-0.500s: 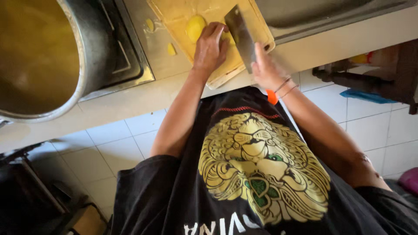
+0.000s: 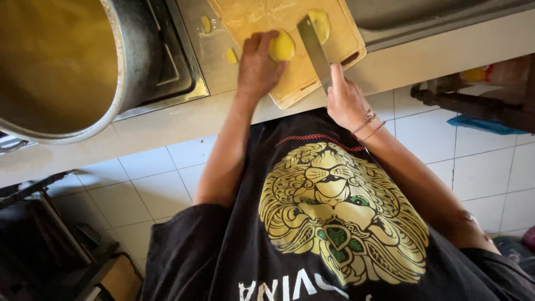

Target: The person cuts potatoes into slices with a cleaver on a wooden board and puts them into a pot of water.

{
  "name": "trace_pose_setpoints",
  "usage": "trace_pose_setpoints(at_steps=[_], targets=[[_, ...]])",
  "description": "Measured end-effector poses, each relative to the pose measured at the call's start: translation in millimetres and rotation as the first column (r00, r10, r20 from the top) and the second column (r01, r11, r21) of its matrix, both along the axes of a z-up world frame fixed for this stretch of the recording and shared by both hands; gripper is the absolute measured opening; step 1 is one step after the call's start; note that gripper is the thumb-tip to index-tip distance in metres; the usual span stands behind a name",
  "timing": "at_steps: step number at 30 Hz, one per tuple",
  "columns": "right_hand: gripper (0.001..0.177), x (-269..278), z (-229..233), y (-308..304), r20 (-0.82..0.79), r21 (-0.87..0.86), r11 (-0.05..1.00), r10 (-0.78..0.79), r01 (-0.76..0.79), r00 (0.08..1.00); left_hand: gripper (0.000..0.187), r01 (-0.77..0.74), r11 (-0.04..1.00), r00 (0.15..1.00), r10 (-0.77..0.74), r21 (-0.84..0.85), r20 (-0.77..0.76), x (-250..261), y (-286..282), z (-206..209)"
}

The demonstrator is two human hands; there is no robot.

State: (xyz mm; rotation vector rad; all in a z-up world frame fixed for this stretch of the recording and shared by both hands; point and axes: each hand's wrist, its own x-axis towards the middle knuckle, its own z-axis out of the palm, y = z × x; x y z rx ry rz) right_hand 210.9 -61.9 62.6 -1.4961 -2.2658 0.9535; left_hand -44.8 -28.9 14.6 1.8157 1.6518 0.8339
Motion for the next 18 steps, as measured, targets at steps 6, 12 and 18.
trace_pose_setpoints(at_steps=[6,12,18], targets=[[0.047,-28,23,5,-0.006,-0.004,0.998,0.066,-0.066,0.998,0.057,-0.053,0.994,0.996,0.046,0.095,0.073,12,-11,11],[0.050,-41,31,1,0.093,-0.088,0.994,0.070,-0.062,0.993,0.048,-0.014,0.997,0.999,0.011,0.072,0.045,8,-8,12],[0.052,-41,20,-5,0.093,-0.121,0.989,0.098,-0.086,0.991,0.047,-0.011,0.999,0.998,0.008,0.051,0.061,5,-6,14]])
